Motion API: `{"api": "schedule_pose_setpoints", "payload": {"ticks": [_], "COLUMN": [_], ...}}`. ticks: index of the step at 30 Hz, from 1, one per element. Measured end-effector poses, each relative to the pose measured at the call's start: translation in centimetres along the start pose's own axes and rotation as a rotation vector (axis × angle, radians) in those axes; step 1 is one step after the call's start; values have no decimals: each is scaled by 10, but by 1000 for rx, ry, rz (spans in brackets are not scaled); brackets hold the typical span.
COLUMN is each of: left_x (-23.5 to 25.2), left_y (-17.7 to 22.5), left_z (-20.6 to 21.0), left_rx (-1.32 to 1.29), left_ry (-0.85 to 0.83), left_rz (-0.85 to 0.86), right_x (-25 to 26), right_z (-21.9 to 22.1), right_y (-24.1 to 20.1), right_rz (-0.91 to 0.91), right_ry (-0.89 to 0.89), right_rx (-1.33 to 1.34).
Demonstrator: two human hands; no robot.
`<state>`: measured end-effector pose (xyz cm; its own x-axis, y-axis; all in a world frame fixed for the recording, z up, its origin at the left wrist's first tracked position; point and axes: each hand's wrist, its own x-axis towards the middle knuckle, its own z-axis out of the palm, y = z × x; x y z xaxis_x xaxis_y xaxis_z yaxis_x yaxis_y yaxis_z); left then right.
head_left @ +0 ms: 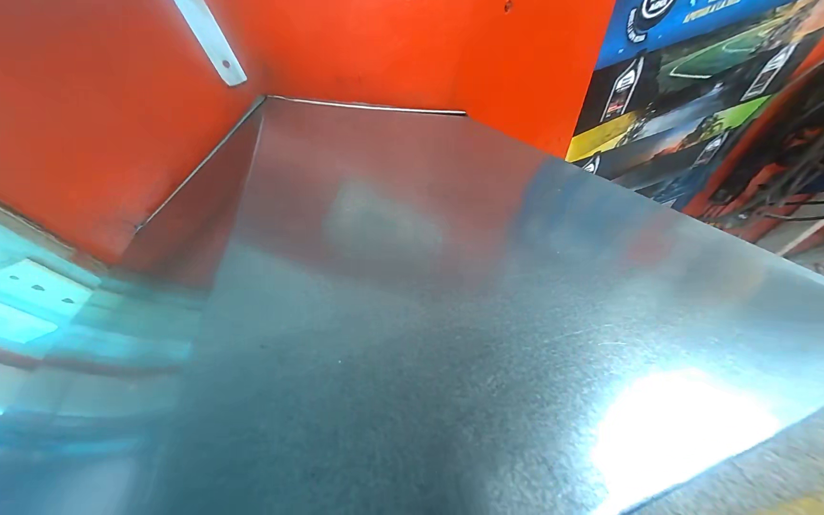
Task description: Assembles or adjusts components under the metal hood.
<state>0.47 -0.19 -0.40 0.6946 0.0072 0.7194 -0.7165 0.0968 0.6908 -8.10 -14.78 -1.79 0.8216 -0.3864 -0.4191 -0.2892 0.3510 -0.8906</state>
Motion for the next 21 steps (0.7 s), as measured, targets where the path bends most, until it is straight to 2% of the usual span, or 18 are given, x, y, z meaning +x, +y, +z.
{"api": "schedule_pose_setpoints", "payload": {"ticks": [5,8,12,17,21], "left_x": [2,3,2,0,-2], "left_y": [1,1,1,3,4], "left_z": [0,0,0,1,3], "left_rx": [-10,9,19,29,27], "left_ry": [-47,-46,-46,-45,-49], "left_rz": [10,0,-5,-6,-22], "right_x": [-2,-1,7,-25,-19], "right_z": [-1,2,-3,9,3], "right_y": [-4,-7,7,-38,-27], "right_rz": [-57,24,-80,15,-13], "right_ry": [-52,-38,-43,103,92], "right_rx": [1,27,39,21,-20]}}
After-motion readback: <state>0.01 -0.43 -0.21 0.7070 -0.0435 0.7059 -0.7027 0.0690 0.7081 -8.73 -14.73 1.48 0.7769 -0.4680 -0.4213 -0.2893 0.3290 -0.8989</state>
